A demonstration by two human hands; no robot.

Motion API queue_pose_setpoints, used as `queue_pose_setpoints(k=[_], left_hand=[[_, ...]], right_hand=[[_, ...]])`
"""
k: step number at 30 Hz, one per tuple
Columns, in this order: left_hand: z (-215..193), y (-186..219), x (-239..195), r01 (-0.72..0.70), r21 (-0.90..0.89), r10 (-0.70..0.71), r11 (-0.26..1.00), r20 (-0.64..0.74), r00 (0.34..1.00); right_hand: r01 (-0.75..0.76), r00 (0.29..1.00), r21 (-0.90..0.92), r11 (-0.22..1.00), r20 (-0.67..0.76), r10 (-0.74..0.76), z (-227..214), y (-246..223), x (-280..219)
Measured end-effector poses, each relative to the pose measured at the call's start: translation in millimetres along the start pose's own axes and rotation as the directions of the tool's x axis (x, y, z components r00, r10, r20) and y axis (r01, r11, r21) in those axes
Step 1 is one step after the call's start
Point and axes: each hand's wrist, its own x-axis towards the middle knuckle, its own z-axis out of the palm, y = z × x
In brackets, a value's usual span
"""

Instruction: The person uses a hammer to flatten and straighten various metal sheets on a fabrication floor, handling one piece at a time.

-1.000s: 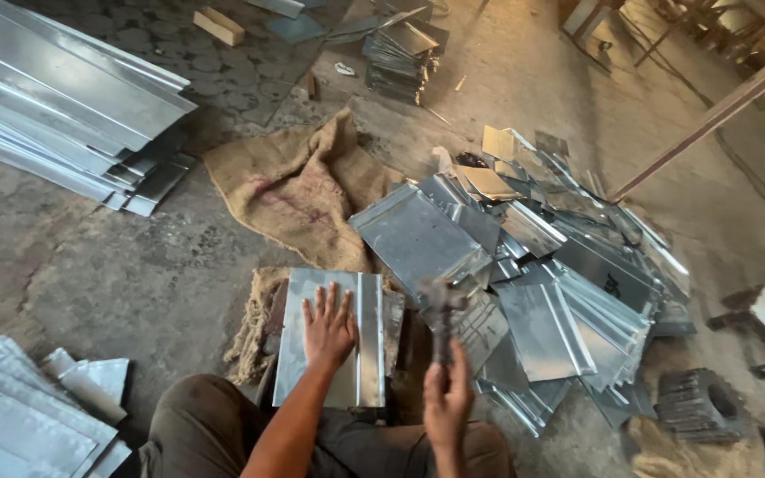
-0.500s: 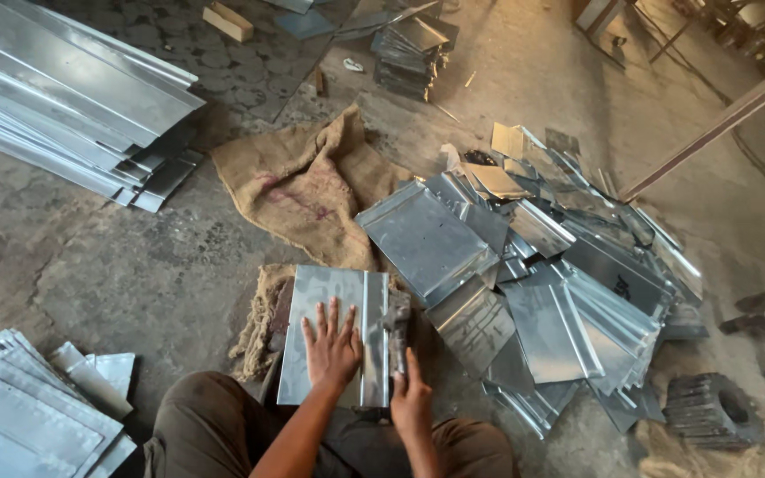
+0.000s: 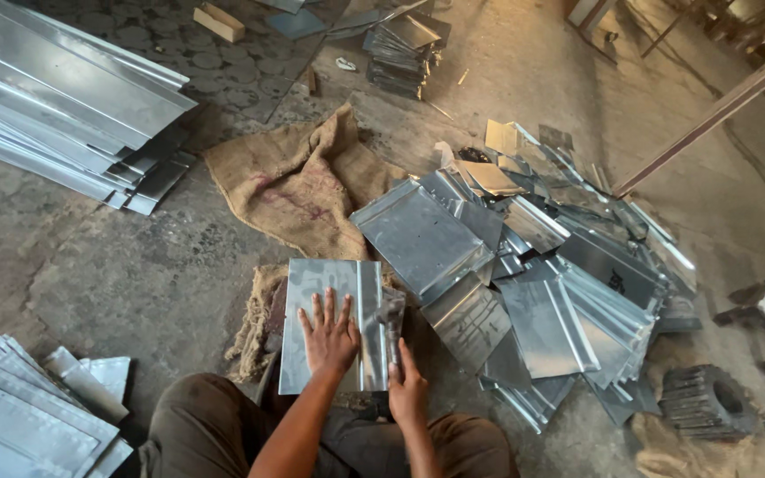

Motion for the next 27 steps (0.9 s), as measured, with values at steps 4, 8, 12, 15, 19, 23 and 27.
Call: queue_pose_setpoints(k=[4,8,12,15,19,23,27], left_hand=[[3,-1,6,-0.014,0.025,0.015,1.000,-0.031,0.999],[8,1,21,-0.017,0.006,0.017,1.000,-0.063,0.998],[9,0,21,-0.030,0.018,0.031,0.999,-0.055,0.998],[7,-1,20,-0.021,-0.004,0.021,1.000,-0.053,0.998],[-1,-4,27,-0.039,-0.002,0.039,0.999,-0.031,0.999],[1,-1,34,-0.047,-0.010,0.047,0.999,-0.034,0.998],[4,5,35,0.055,-0.005,-0.055,0.998,-0.025,0.998]], right_hand=[[-0.126,0.985,0.200,0.972,-0.094,0.147,-37,-31,-15],[0.089,0.966,0.380,0.921,-0.259,0.013,-78,-81,-9],[0.278,0.907,0.400,0.873,-0.409,-0.102,-49,-77,8],[-0.287,0.956,0.001,0.958,-0.062,0.286,-13,-38,6],[0.208,0.951,0.058,0.977,-0.245,-0.188,5,1,-1],[-0.147,0.969,0.553,0.820,-0.086,0.232,-43,-35,-5],[0.091,0.964,0.592,0.801,-0.253,0.077,-75,-85,-6]])
